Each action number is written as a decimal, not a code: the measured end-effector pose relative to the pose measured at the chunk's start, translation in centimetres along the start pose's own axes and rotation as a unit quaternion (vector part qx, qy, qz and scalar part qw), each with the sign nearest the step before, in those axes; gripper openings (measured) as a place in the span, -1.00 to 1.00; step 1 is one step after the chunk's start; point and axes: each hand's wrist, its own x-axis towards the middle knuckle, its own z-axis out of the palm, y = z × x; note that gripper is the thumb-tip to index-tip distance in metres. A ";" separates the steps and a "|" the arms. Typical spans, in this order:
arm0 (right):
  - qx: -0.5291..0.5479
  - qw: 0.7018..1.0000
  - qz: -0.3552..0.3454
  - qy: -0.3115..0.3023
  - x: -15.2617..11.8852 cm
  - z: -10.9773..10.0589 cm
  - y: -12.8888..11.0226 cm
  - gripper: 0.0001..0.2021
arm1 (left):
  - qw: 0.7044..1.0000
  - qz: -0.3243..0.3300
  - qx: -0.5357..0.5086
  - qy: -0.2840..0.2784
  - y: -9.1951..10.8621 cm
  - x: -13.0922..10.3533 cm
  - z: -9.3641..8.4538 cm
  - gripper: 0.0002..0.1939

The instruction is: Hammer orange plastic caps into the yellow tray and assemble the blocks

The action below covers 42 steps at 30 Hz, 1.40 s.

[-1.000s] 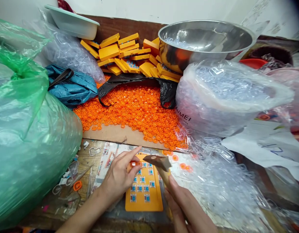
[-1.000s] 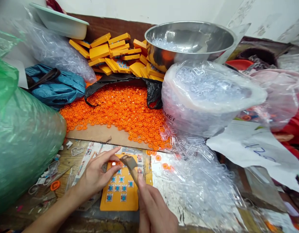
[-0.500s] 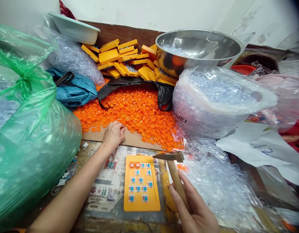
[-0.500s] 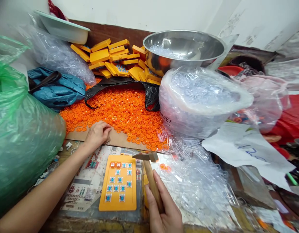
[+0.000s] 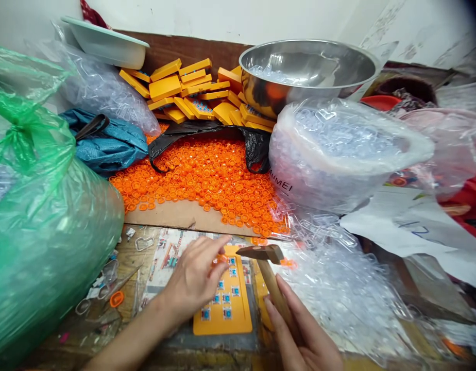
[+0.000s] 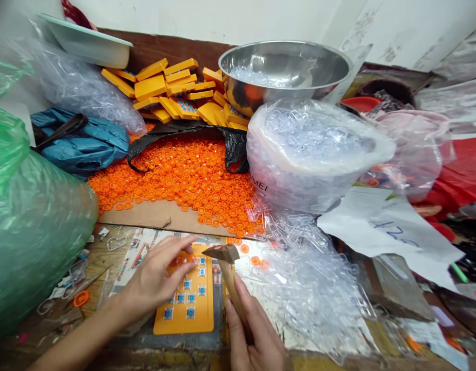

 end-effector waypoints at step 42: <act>0.017 0.991 0.128 0.037 -0.3 -1.0 0.2 -0.61 | 0.998 -0.017 0.019 -0.066 -2.5 4.5 0.4 -0.82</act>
